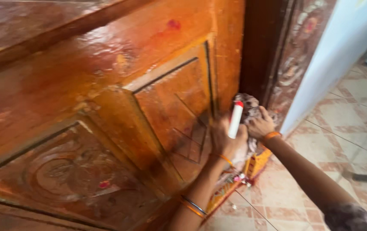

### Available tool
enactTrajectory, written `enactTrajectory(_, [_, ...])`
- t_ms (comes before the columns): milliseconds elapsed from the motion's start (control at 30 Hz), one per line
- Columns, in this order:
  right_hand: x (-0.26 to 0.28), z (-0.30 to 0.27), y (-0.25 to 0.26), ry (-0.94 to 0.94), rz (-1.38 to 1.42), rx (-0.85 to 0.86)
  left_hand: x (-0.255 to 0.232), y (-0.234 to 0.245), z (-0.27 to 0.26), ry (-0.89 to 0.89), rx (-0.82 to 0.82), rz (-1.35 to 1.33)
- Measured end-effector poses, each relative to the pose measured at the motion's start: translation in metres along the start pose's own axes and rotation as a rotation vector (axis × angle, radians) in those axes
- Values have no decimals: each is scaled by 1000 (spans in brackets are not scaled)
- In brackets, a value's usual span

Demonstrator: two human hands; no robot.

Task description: The person cleans a wooden door by spraying a liquid from a white bottle and wiping the surface with a cloth. They systematically clean the carved panels and the door frame, removing visible red stains and dust.

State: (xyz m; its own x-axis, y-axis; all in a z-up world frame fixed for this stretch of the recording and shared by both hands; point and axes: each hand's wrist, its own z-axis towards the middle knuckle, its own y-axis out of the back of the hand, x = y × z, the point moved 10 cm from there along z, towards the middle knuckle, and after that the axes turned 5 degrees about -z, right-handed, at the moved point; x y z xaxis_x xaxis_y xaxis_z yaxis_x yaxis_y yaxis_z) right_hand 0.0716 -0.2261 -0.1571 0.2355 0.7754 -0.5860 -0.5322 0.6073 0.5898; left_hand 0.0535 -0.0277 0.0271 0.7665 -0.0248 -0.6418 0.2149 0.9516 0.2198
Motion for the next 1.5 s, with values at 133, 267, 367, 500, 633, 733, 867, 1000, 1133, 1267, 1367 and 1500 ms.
enactTrajectory(133, [-26, 10, 49, -89, 81, -67, -11, -13, 10, 29, -11, -59])
enactTrajectory(267, [-117, -21, 71, -676, 1626, -496, -46, -49, 25, -23, -9, 51])
enactTrajectory(367, [-142, -40, 128, -391, 595, -624, -75, -78, 40, -10, 28, 127])
enactTrajectory(500, [-178, -37, 127, -518, 628, -698, -108, -99, 71, 2, 19, 152])
enactTrajectory(633, [-199, -20, 144, -579, 804, -749, -123, -105, 72, 49, -30, 160])
enactTrajectory(733, [-223, -7, 151, -653, 852, -744, -126, -95, 69, 117, -73, 121])
enactTrajectory(867, [-238, 18, 152, -748, 844, -772, -129, -82, 68, 47, -196, 63])
enactTrajectory(1000, [-182, 34, 127, -685, 753, -451, -124, -81, 66, 10, -289, 64])
enactTrajectory(1133, [-195, 16, 114, -581, 715, -376, -120, -69, 62, 115, -273, 77])
enactTrajectory(1267, [-227, 6, 148, -722, 736, -610, -129, -49, 60, 139, -247, 97])
enactTrajectory(1367, [-216, 11, 158, -830, 718, -649, -135, -38, 64, 97, -274, 88])
enactTrajectory(1500, [-197, 20, 173, -679, 724, -741, -135, -36, 67, 99, -269, 50])
